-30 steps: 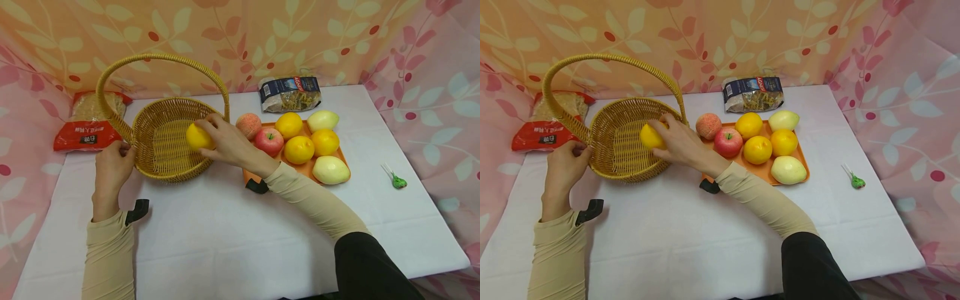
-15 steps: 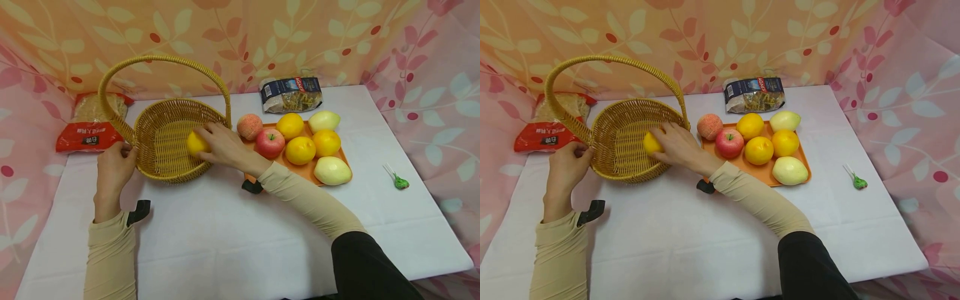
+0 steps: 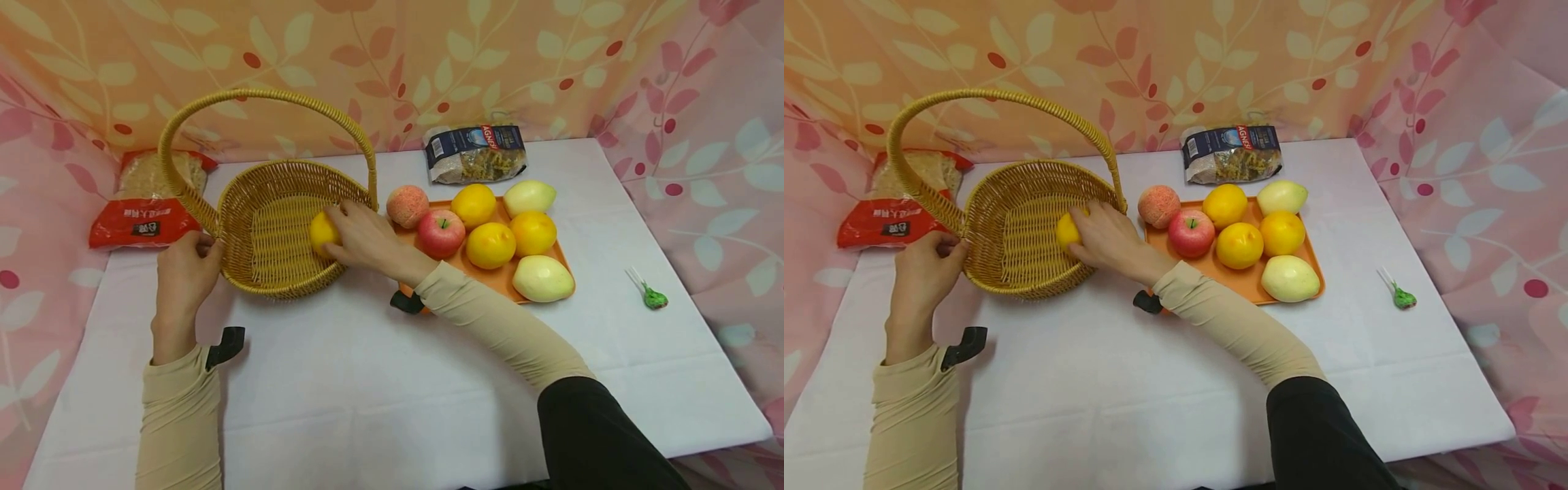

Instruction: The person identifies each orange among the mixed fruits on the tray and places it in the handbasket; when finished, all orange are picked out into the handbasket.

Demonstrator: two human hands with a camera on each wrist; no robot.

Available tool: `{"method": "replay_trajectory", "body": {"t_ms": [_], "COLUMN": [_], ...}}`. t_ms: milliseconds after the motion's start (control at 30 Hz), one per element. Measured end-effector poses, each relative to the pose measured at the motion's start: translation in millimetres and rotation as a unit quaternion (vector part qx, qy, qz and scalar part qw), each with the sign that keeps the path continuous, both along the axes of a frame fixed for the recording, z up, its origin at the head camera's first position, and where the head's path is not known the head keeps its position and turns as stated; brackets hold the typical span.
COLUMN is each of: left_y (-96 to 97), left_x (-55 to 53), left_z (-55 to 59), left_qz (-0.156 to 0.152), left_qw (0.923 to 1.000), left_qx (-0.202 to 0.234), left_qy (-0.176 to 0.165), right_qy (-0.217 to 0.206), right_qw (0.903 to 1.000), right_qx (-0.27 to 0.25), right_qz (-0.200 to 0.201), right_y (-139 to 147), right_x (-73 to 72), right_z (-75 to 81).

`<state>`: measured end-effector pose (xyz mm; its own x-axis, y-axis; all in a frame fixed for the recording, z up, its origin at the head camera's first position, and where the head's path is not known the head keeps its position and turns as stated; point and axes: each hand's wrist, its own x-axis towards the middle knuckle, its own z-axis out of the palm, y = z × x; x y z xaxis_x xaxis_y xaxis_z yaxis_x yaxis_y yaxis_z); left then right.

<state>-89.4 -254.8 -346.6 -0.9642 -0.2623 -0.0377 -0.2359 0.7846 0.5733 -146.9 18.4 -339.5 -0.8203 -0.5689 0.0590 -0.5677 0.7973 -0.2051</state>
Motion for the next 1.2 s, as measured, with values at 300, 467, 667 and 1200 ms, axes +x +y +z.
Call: {"method": "replay_trajectory", "body": {"t_ms": [300, 467, 667, 1200], "left_y": [0.3, 0.2, 0.8, 0.2], "left_x": [-0.7, -1.0, -0.8, -0.2], "left_z": [-1.8, -2.1, -1.6, -0.8], "left_qz": [0.000, -0.003, -0.002, -0.001], "left_qw": [1.0000, 1.0000, 1.0000, 1.0000], "left_qx": [-0.001, -0.001, 0.001, 0.004], "left_qy": [0.006, 0.008, 0.001, 0.003], "right_qy": [0.007, 0.002, -0.013, -0.022], "right_qw": [0.9999, 0.9999, 0.9987, 0.9946], "right_qx": [0.013, 0.015, 0.002, -0.021], "right_qz": [-0.010, 0.008, 0.050, 0.099], "right_y": [-0.9, -1.6, -1.0, -7.7], "right_x": [1.3, 1.4, 3.1, 8.3], "right_z": [1.8, 1.3, 0.7, -0.3]}}
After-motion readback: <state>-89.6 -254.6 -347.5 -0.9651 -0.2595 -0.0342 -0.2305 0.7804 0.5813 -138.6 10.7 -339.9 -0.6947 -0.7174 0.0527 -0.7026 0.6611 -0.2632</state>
